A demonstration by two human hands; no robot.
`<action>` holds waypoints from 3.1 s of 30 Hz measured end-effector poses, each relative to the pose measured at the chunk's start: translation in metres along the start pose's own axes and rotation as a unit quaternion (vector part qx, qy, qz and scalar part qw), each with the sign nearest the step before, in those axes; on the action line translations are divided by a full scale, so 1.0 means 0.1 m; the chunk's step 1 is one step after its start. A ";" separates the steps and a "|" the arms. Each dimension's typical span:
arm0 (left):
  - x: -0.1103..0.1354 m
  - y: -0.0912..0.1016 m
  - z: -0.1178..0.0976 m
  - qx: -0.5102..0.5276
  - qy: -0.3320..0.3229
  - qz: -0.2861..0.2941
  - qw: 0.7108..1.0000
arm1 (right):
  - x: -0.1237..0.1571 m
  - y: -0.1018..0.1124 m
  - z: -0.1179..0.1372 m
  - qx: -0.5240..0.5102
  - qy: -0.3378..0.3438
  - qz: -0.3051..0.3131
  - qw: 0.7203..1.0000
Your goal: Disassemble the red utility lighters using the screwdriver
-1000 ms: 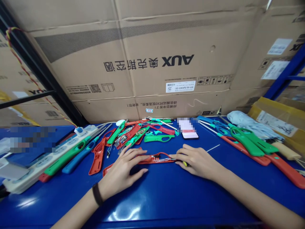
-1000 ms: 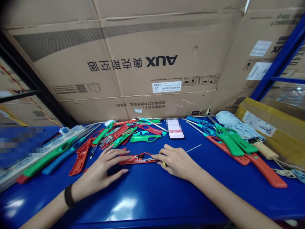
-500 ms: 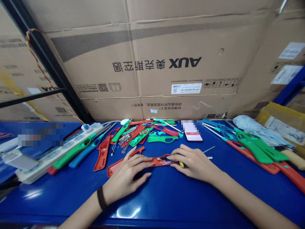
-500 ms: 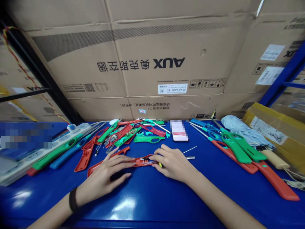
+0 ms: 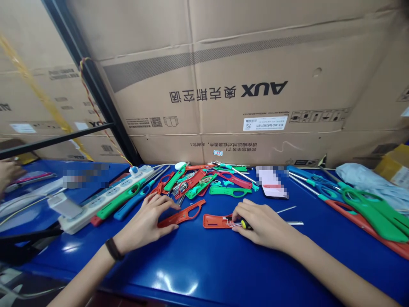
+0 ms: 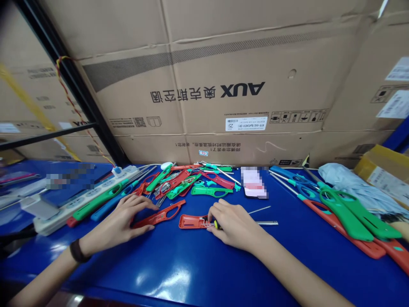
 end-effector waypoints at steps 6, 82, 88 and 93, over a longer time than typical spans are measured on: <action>-0.08 0.05 0.12 0.089 0.023 -0.015 0.996 | -0.02 -0.07 -0.02 -0.027 0.016 0.005 1.000; -0.41 -0.23 -0.89 0.097 -0.147 -0.082 0.981 | -0.02 -0.11 0.05 0.010 0.051 -0.040 0.998; -0.41 -0.23 -0.90 0.098 -0.148 -0.070 0.982 | -0.03 -0.11 0.04 0.008 0.045 -0.041 0.998; -0.41 -0.23 -0.88 0.093 -0.150 -0.074 0.982 | -0.03 -0.11 0.03 0.003 0.041 -0.039 0.998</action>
Point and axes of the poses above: each hand's wrist, its own x-axis away from the middle knuckle, its own y-axis out of the back of the hand, z = x × y, the point moved 7 cm from there along -x, towards the middle knuckle, and after that the axes turned 6 degrees about z, right-handed, at the moved point
